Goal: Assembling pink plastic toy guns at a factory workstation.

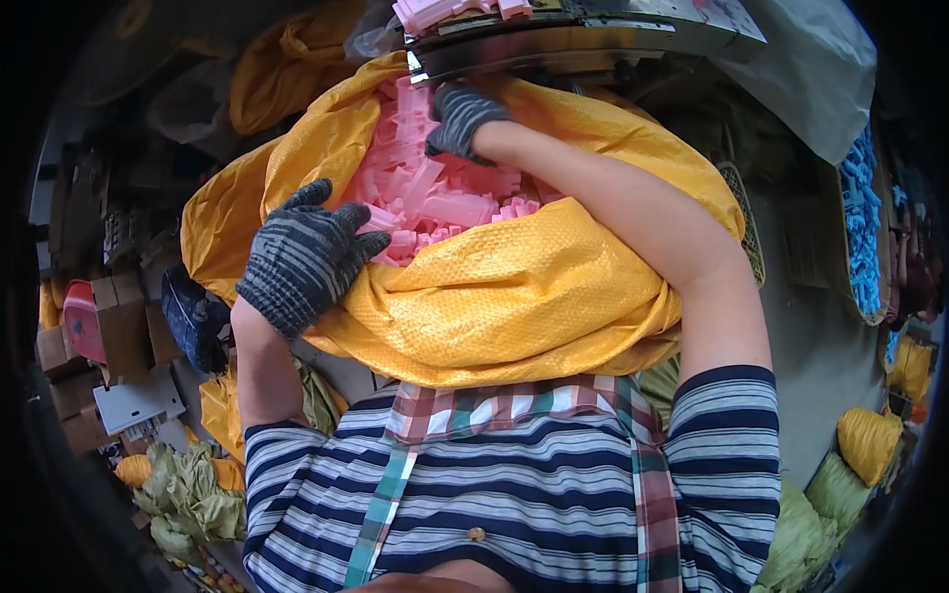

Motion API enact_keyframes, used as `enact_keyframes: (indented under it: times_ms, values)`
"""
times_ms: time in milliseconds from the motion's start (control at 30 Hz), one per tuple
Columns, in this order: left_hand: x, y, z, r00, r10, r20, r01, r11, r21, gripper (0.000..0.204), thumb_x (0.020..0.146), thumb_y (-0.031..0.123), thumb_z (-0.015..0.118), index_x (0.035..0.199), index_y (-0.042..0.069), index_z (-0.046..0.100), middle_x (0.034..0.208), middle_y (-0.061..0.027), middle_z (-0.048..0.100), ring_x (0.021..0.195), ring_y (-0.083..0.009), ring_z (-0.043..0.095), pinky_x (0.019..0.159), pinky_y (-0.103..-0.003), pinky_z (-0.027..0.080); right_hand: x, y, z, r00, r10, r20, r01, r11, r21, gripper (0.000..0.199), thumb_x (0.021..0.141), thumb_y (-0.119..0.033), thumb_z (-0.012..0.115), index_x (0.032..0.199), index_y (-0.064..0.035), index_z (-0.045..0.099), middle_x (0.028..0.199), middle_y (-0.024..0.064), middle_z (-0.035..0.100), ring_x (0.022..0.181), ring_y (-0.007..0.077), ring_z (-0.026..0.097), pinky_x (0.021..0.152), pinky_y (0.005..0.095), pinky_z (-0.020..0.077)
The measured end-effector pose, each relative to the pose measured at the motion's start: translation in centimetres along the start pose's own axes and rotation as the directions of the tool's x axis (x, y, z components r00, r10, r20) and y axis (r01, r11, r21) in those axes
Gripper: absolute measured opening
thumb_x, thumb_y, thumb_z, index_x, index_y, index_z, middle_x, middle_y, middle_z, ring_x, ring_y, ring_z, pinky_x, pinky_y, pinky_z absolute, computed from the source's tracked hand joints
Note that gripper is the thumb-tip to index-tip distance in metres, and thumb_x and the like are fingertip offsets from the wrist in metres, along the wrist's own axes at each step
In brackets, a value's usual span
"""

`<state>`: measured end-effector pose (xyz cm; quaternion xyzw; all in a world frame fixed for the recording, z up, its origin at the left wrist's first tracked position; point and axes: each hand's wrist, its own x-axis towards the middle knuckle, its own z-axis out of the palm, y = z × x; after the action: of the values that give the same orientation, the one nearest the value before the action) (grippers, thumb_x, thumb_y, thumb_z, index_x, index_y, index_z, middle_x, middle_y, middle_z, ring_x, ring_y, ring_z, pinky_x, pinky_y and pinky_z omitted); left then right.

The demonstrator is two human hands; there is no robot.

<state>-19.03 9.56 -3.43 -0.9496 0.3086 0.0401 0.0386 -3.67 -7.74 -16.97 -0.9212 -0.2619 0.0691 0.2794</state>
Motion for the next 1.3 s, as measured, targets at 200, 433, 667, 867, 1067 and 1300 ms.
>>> enact_keyframes:
  times_ms: [200,433,667,867,1067,1300]
  values:
    - [3.1,-0.9,0.1,0.96,-0.257,-0.112,0.182,0.875,-0.448,0.037,0.078,0.019,0.068,0.11,0.003,0.058,0.097,-0.0144,0.062,0.092,-0.0266,0.06,0.084,-0.031,0.047,-5.6,1.8,-5.0,0.92,0.311,0.239,-0.389,0.797,0.461,0.039,0.062,-0.023,0.079,0.084,-0.0003,0.056,0.071,0.0096,0.059,0.059,0.017,0.058,0.055,0.0311,0.0484]
    - [8.1,-1.8,0.1,0.879,-0.064,-0.472,-0.082,0.955,-0.284,0.068,0.067,0.016,0.075,0.128,0.014,0.046,0.126,-0.0121,0.048,0.117,-0.0306,0.045,0.099,-0.04,0.036,-9.1,0.2,-9.9,0.995,0.054,-0.078,-0.055,0.998,-0.007,0.034,0.066,-0.025,0.072,0.092,-0.0057,0.06,0.09,0.0144,0.062,0.082,0.0287,0.06,0.073,0.0326,0.0487]
    - [9.8,0.0,-0.5,0.992,0.103,-0.076,-0.111,0.989,-0.099,0.063,0.063,0.019,0.074,0.121,0.014,0.052,0.109,-0.0121,0.058,0.097,-0.0321,0.057,0.084,-0.042,0.045,-12.6,-5.0,-11.2,0.848,-0.523,-0.091,0.417,0.762,-0.495,0.024,0.079,-0.013,0.054,0.103,-0.0092,0.06,0.089,0.0102,0.061,0.081,0.0249,0.061,0.068,0.0358,0.0481]
    - [7.6,-0.5,-0.8,0.536,0.191,-0.823,-0.041,0.979,0.2,0.042,0.064,0.025,0.079,0.099,0.008,0.062,0.083,-0.0074,0.062,0.075,-0.0247,0.06,0.067,-0.036,0.048,-13.1,-3.5,-16.0,0.855,-0.433,-0.286,0.479,0.87,0.115,0.027,0.078,-0.005,0.067,0.104,-0.0035,0.06,0.111,0.0118,0.059,0.105,0.0254,0.056,0.09,0.0342,0.0448]
    - [7.4,-0.9,-1.8,0.435,0.34,-0.834,-0.088,0.938,0.336,0.035,0.067,0.016,0.07,0.099,0.006,0.062,0.088,-0.0091,0.059,0.077,-0.0252,0.059,0.07,-0.039,0.047,-14.5,-3.6,-19.1,0.878,-0.233,-0.419,0.434,0.757,0.488,0.035,0.082,-0.002,0.062,0.115,-0.0037,0.053,0.111,0.007,0.057,0.101,0.0129,0.055,0.085,0.0255,0.0463]
    - [8.0,0.5,-2.2,0.444,0.42,-0.792,-0.197,0.908,0.371,0.032,0.072,0.014,0.057,0.103,0.008,0.063,0.098,-0.0092,0.057,0.091,-0.0252,0.057,0.082,-0.043,0.045,-15.1,-2.5,-18.7,0.99,-0.126,-0.069,0.142,0.782,0.606,0.043,0.071,-0.002,0.073,0.111,-0.0034,0.056,0.108,0.0057,0.058,0.101,0.0135,0.054,0.091,0.0298,0.0423]
